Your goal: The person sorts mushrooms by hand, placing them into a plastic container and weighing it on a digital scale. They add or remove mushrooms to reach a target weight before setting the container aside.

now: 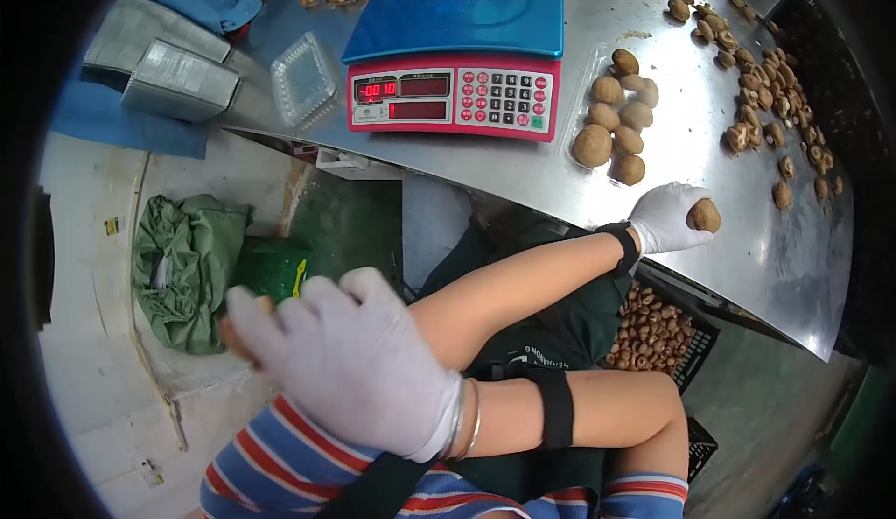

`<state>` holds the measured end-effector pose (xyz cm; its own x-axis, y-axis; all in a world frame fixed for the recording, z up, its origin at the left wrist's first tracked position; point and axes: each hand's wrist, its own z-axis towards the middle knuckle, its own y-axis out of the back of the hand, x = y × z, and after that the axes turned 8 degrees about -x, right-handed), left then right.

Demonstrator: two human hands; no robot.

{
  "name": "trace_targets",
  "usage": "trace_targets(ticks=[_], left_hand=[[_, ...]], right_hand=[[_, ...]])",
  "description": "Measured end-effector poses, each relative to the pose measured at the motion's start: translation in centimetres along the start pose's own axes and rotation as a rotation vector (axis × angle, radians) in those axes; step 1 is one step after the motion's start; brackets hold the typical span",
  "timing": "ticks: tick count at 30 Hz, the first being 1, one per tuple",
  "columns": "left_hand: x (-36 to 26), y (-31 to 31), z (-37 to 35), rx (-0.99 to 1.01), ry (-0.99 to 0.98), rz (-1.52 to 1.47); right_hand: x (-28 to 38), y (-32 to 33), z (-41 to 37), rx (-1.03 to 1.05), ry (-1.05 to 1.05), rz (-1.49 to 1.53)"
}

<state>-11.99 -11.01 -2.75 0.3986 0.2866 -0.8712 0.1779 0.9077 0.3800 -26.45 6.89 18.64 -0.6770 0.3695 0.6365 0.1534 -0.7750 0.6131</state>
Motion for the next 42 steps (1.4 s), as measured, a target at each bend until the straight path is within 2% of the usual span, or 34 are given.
trace_targets(ticks=[1,3,5,7,9,10,11,13,15,17,18,19,21,23,24,25,27,29,33,42], left_hand=[[-0.1,0.0,-0.1,-0.016,-0.016,-0.018],[-1.2,1.5,-0.1,0.013,0.044,-0.07],[-1.0,1.4,0.3,0.07,0.143,-0.15],[-1.2,1.5,-0.1,0.037,-0.036,0.011],[-3.3,4.2,0.3,0.199,-0.005,-0.216],[-3.8,5.2,0.2,0.215,-0.051,-0.224],[-3.9,6.1,-0.5,0.212,0.102,-0.403],[-2.8,6.2,-2.5,0.26,0.462,-0.741],[0.0,4.3,-4.2,0.103,0.217,-0.528],[-1.0,5.1,-4.4,0.08,0.135,-0.432],[-2.0,6.2,-4.1,0.153,0.118,-0.377],[-2.3,7.0,-4.1,0.291,0.403,-0.398],[-2.2,7.4,-4.3,0.132,0.23,-0.494],[-2.8,9.1,-3.9,0.057,0.238,-0.42],[-2.8,9.7,-3.5,0.013,0.156,-0.42],[-5.0,11.1,-2.9,0.031,0.332,-0.574],[-4.4,12.3,-2.3,-0.051,0.16,-0.421],[-5.3,13.8,-1.9,-0.054,0.191,-0.488],[-7.1,15.1,-2.5,-0.088,0.232,-0.486],[-7.0,14.9,-3.5,-0.109,0.205,-0.435]], right_hand=[[0.2,-0.5,-0.4,-0.219,0.14,-0.056],[-7.1,-0.4,0.0,-0.007,-0.108,-0.302],[-12.3,0.8,-2.8,-0.237,-0.037,-0.33],[-15.8,2.0,-5.7,-0.495,-0.169,-0.048],[-14.4,4.7,-6.5,-0.702,-0.604,0.504],[-14.5,5.7,-7.3,-0.757,-0.624,0.66],[-15.2,6.3,-8.7,-0.827,-0.576,0.854],[-14.3,8.6,-10.1,-0.882,-0.619,0.87],[-14.4,9.8,-11.7,-0.9,-0.648,0.847],[-15.5,10.3,-12.7,-0.949,-0.659,0.914],[-15.7,10.8,-13.1,-0.918,-0.625,1.023],[-15.6,11.3,-13.3,-0.947,-0.62,1.01],[-15.2,12.1,-13.6,-0.795,-0.694,0.875],[-15.4,12.1,-14.1,-0.807,-0.643,0.894],[-15.2,11.9,-13.8,-0.836,-0.663,0.851],[-15.2,11.8,-13.7,-0.863,-0.685,0.809],[-16.0,11.3,-14.5,-0.865,-0.702,0.834],[-16.6,10.7,-14.6,-0.872,-0.702,0.679],[-16.7,10.7,-14.3,-0.846,-0.718,0.663],[-16.4,11.1,-14.4,-0.857,-0.751,0.75]])
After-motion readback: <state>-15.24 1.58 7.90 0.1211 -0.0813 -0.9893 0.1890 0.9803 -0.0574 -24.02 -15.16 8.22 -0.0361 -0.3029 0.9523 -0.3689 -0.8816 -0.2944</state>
